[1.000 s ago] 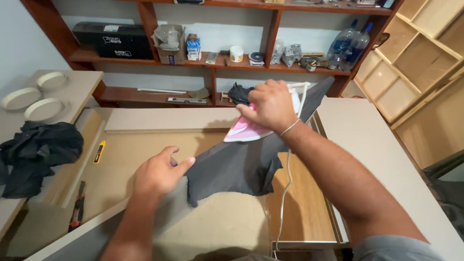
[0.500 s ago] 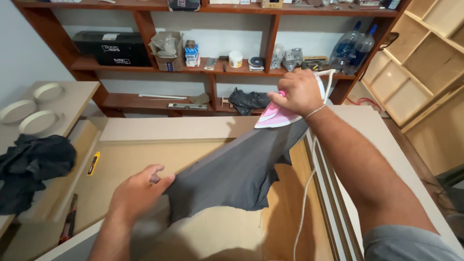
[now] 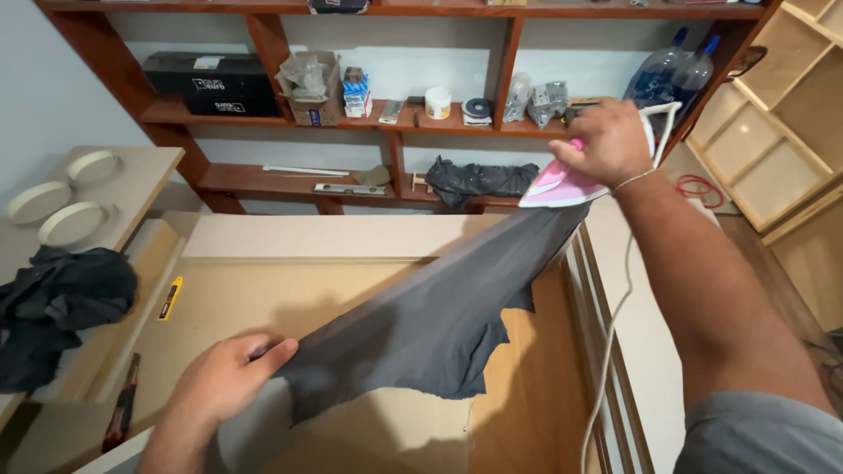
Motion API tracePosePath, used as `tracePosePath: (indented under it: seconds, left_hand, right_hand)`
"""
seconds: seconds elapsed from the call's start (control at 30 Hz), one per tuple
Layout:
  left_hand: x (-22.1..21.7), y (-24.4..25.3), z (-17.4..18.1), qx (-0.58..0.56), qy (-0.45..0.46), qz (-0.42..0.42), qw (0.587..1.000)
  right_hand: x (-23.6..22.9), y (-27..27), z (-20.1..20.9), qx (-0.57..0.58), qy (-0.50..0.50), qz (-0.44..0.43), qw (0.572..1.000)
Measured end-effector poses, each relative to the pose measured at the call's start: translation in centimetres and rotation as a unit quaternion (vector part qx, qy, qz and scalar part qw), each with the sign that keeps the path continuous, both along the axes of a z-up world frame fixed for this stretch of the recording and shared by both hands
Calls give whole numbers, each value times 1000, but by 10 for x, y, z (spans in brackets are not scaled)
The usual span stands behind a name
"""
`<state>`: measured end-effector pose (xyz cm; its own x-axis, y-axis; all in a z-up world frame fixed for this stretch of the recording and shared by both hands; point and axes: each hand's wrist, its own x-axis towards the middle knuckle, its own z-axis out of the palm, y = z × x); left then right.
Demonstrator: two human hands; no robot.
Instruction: Applying a laminate sheet to a wooden board using a hand iron to activate the adhesive
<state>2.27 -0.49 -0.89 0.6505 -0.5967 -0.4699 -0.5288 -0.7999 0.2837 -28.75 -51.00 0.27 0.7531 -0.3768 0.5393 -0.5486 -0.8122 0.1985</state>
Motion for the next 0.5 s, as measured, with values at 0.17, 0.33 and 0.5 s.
tracePosePath:
  seconds: [0.17,0.33,0.5]
  left_hand:
    - [-5,-2,7,25,-11,8,1000]
    - [-5,-2,8,5,-22,-2,1000]
    - [-4,0,4,-16,2,14,1000]
  right_hand:
    - [-14,-37,-8,-39,-11,-11,999]
    - [-15,-48,-13,-58,-13,-28,998]
    - [-18,-43,-14,-54,-41,-31,997]
